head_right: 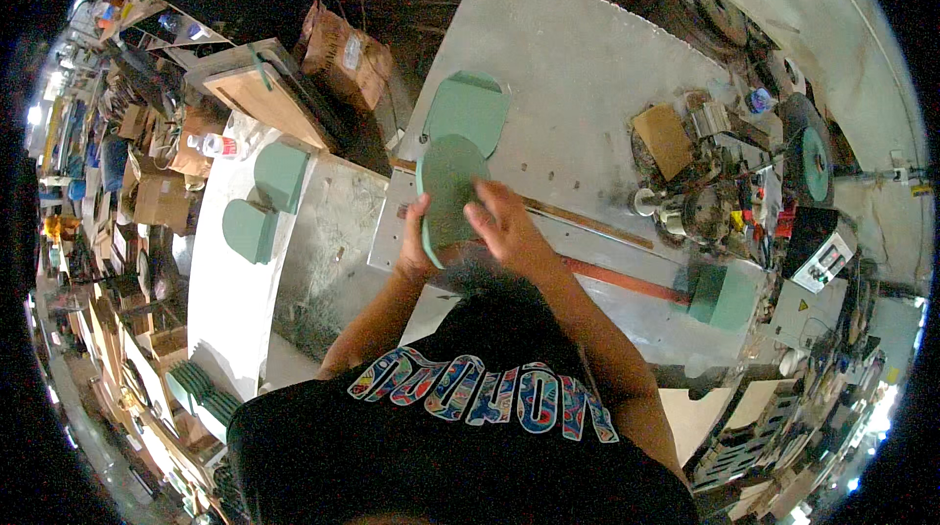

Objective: The person applies edge banding to curved wood panels, using a specialized machine to glue and press the material onto the edges and trimming excess by hand.

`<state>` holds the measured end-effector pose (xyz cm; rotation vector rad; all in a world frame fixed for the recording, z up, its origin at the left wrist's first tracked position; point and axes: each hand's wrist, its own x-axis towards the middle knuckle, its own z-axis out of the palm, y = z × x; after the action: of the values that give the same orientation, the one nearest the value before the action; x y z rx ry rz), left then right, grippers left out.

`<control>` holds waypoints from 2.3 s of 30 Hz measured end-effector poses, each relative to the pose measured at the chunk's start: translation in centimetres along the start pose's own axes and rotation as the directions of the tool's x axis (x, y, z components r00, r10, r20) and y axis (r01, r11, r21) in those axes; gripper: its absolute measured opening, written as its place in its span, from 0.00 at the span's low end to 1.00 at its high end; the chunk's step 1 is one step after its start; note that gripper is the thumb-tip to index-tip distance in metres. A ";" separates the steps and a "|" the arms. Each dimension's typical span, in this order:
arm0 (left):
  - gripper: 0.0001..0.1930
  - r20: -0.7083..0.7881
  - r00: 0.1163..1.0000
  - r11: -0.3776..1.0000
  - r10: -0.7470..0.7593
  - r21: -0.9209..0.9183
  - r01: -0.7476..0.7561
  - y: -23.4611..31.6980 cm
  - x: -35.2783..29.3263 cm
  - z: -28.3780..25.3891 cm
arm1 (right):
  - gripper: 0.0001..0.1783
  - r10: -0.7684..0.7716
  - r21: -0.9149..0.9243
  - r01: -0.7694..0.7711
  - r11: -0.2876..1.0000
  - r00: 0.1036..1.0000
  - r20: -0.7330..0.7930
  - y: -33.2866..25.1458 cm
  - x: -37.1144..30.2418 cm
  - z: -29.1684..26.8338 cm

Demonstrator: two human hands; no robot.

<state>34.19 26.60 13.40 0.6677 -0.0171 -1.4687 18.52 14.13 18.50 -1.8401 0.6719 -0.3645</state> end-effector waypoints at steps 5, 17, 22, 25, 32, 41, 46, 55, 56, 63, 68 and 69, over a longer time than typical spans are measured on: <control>0.34 -0.176 0.981 0.990 0.084 0.122 -0.063 4.5 2.5 0.4 | 0.26 0.294 0.000 -0.296 0.955 0.950 -0.104 4.1 3.3 -1.8; 0.33 -0.160 0.878 0.489 0.451 0.867 -0.093 14.0 16.5 -4.9 | 0.17 0.459 0.376 -0.371 0.849 0.871 -0.178 7.2 16.8 -3.2; 0.43 -0.234 0.907 0.528 0.351 0.849 0.015 14.4 19.1 -6.3 | 0.16 0.450 0.283 -0.376 0.882 0.851 -0.271 10.2 18.5 -2.1; 0.51 -0.288 0.933 0.587 0.214 0.802 0.113 14.7 18.8 -4.6 | 0.17 0.408 0.171 -0.371 0.913 0.853 -0.325 11.6 18.2 -2.1; 0.56 -0.242 0.948 0.610 0.207 0.789 0.068 14.3 19.2 -6.5 | 0.19 0.359 0.002 -0.381 0.925 0.869 -0.340 13.0 19.0 -1.7; 0.48 -0.230 0.901 0.419 0.369 0.906 0.060 13.8 18.6 -8.5 | 0.21 0.223 -0.090 -0.298 0.950 0.852 -0.473 11.7 17.8 -1.4; 0.29 0.253 0.568 -0.331 0.783 0.943 0.037 9.5 16.8 -11.2 | 0.20 0.086 -0.031 -0.109 0.994 0.906 -0.414 6.3 9.0 -3.5; 0.19 0.252 0.861 -0.002 0.441 0.960 -0.280 -14.2 4.1 -0.5 | 0.18 0.273 -0.140 -0.291 0.946 0.953 -0.132 12.5 -16.8 -5.0; 0.17 0.331 0.871 -0.032 0.362 0.939 -0.344 -16.7 3.9 0.5 | 0.18 0.292 -0.162 -0.306 0.938 0.951 -0.106 13.1 -19.1 -6.1; 0.16 0.420 0.906 0.118 -0.054 0.904 -0.412 -30.8 4.5 11.2 | 0.16 0.407 -0.262 -0.480 0.838 0.867 -0.286 17.5 -32.3 -10.7; 0.35 0.425 0.899 0.358 -0.102 0.859 -0.365 -41.3 9.3 16.9 | 0.20 0.540 -0.079 -0.581 0.810 0.792 -0.284 18.6 -41.4 -14.7; 0.37 0.430 0.898 0.262 -0.090 0.880 -0.396 -42.9 9.9 18.7 | 0.21 0.573 -0.070 -0.618 0.783 0.761 -0.306 18.9 -43.4 -15.3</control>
<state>-10.84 11.85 6.84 1.2816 -1.4303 -1.2349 -29.35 24.09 9.53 -1.6262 1.4751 -0.1276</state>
